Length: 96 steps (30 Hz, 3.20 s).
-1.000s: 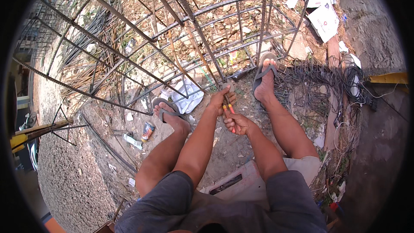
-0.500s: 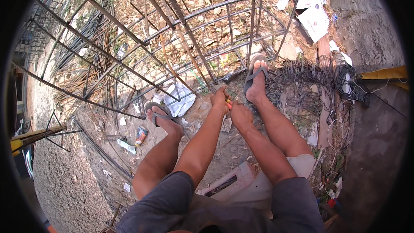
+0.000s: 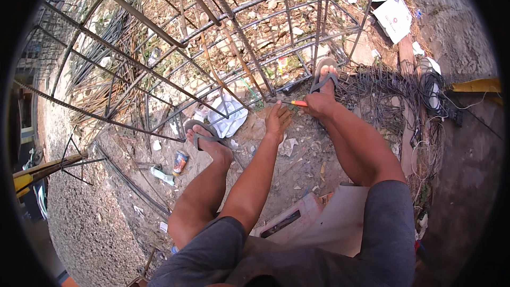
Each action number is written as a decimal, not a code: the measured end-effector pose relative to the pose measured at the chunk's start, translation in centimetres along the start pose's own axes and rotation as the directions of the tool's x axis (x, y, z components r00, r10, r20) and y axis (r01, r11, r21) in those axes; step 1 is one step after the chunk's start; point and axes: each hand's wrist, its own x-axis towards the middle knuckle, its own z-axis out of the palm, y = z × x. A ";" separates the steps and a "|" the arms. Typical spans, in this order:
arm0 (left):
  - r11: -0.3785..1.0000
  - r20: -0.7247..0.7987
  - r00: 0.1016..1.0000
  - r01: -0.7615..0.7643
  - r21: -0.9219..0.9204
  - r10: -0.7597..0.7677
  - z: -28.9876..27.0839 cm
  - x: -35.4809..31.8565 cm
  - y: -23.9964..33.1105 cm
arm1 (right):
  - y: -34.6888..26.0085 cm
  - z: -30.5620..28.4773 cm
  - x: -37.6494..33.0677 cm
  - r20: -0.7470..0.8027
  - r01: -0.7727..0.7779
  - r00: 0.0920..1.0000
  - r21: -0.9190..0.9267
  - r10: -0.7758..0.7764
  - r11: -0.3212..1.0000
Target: The person ties a rebar cage using pliers and wire. They repeatedly wrap wire around intersecting rebar bars and twist it to secure the joints. The person works on multiple joints of the cage structure.
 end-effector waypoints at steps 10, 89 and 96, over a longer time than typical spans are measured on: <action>0.941 0.158 0.973 0.208 -0.266 -0.171 -0.6 1.4 2.1 | -9.2 8.5 -4.2 0.366 -0.463 0.884 0.774 -0.291 -0.432; 0.620 -0.115 0.973 -0.035 0.784 0.200 -2.0 2.3 2.3 | -12.2 11.2 -3.4 0.264 -0.292 0.956 0.861 -0.127 -0.416; 0.722 -0.140 0.951 -0.109 0.683 0.276 -6.6 2.0 1.2 | -16.5 14.3 -5.0 0.233 -0.223 0.972 0.852 -0.038 -0.473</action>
